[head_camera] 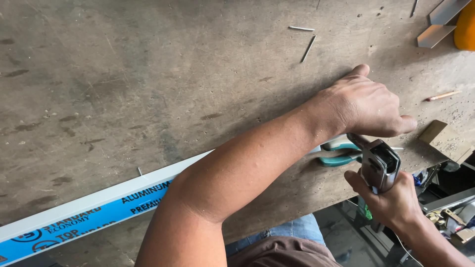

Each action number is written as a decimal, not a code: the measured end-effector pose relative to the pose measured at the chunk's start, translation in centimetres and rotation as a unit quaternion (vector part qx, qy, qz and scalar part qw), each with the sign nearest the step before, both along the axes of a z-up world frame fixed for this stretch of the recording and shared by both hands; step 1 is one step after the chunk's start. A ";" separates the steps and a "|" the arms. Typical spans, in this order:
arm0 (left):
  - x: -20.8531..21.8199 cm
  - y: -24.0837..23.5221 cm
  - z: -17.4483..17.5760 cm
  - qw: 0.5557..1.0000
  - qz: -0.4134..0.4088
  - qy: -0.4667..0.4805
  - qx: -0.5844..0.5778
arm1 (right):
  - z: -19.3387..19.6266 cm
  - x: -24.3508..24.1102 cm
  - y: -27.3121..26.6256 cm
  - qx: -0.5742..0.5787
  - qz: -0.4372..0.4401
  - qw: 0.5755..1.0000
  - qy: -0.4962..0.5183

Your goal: Assembling aluminum profiles into a frame using a drill, rivets, and a manual rivet gun

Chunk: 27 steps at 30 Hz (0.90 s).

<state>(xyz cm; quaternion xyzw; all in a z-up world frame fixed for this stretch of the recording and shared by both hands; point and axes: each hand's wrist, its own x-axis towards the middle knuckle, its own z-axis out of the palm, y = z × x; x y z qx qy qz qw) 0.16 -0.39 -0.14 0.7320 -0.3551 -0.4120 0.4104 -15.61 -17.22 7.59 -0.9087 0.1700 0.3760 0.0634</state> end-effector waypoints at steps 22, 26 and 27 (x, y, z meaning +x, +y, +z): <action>-0.1 0.3 0.3 1.000 0.010 0.003 -0.001 | 4.9 4.7 4.4 -0.100 -0.221 0.934 0.263; 0.0 0.2 0.3 1.000 0.006 0.000 0.003 | 2.2 1.5 0.1 -0.144 -0.068 0.973 0.170; 0.0 0.1 0.2 1.000 0.006 -0.001 0.005 | 1.4 0.6 -1.8 -0.064 0.018 0.989 0.129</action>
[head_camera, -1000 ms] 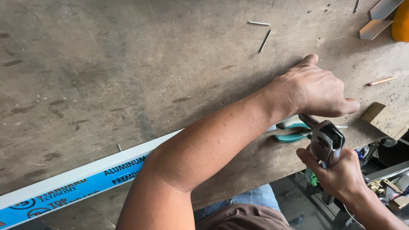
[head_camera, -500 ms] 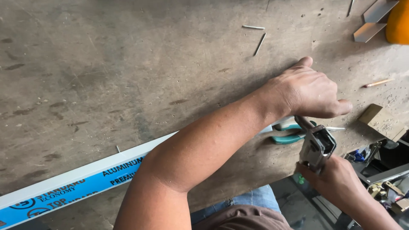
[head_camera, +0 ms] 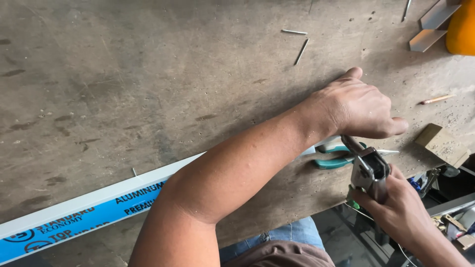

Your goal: Assembling aluminum profiles into a frame using a drill, rivets, and a manual rivet gun

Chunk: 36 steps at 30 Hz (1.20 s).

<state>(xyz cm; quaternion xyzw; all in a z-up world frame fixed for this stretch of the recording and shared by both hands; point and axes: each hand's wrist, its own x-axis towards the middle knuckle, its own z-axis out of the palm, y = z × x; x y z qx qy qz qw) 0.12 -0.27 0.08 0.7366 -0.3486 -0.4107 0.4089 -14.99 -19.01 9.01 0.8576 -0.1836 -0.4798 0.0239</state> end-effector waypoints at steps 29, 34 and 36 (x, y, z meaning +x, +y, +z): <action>0.0 -0.2 -0.1 1.000 -0.008 -0.003 0.001 | -1.4 -0.8 0.5 0.052 -0.007 0.992 -0.115; 0.1 -0.2 -0.1 1.000 -0.011 -0.003 0.002 | -1.4 -0.6 0.5 0.056 -0.018 0.993 -0.103; 0.1 -0.2 -0.1 1.000 -0.011 -0.001 0.001 | -1.4 -0.6 0.4 0.069 -0.002 0.992 -0.103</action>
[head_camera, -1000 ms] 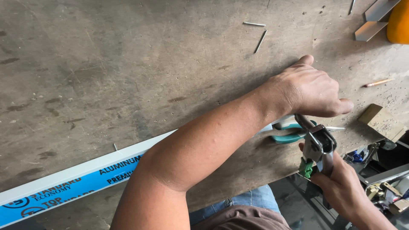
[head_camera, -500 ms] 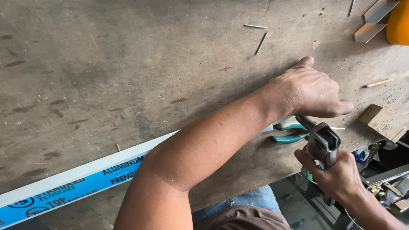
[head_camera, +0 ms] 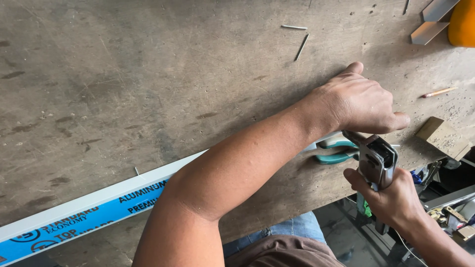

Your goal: Assembling aluminum profiles into a frame using a drill, rivets, and a manual rivet gun

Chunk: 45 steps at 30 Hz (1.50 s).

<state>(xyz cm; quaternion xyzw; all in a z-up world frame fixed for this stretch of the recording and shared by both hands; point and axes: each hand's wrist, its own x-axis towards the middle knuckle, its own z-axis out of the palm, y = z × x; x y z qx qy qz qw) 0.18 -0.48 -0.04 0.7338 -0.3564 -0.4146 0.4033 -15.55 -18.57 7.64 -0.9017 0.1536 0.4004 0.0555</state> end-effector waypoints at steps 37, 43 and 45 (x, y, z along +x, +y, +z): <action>-1.1 1.3 -0.1 0.995 0.000 0.020 -0.094 | 4.7 -1.0 -3.0 0.038 -0.183 0.972 -0.145; -0.7 0.0 -0.5 0.993 0.024 0.030 -0.111 | 3.4 -2.6 -4.7 0.050 -0.211 0.970 -0.108; -0.9 -0.7 -1.2 0.993 0.023 0.012 -0.115 | 3.0 -3.0 -4.9 0.094 -0.246 0.957 -0.122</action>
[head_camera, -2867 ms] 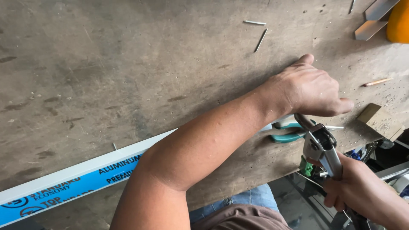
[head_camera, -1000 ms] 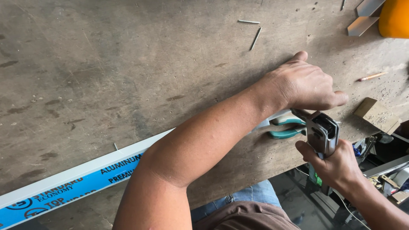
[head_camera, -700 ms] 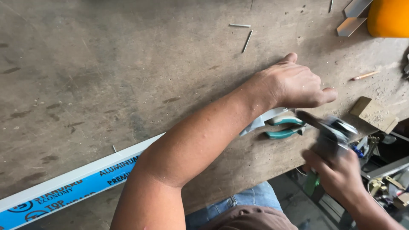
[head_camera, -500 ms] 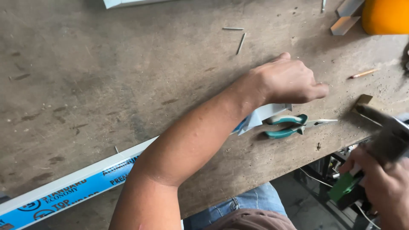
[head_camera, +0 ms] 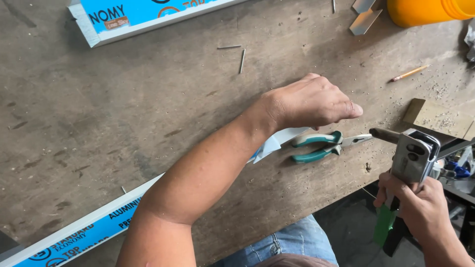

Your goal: Assembling aluminum profiles into a frame using a drill, rivets, and a manual rivet gun

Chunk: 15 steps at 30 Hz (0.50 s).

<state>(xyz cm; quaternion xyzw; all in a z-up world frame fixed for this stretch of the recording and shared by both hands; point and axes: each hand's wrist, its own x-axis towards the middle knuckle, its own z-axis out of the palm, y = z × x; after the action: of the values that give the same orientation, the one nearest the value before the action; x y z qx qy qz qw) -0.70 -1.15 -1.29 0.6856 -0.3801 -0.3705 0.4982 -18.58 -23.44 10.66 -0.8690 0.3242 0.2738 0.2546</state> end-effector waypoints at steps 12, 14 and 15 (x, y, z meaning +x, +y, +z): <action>-0.3 2.8 0.9 0.984 0.067 0.151 -0.070 | -1.3 -1.5 -1.5 0.043 -0.023 0.998 0.043; -0.4 2.6 0.6 0.986 0.068 0.126 -0.087 | -1.6 -2.0 -1.7 0.052 -0.045 0.996 0.052; -0.2 2.5 0.6 0.987 0.062 0.111 -0.100 | -1.9 -2.2 -1.9 0.063 -0.050 0.996 0.048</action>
<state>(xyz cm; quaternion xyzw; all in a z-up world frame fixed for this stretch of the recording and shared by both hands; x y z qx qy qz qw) -0.94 1.39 -0.67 0.6094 -0.3145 -0.3725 0.6252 -20.82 -25.36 8.80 -0.8195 0.3618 0.3222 0.3060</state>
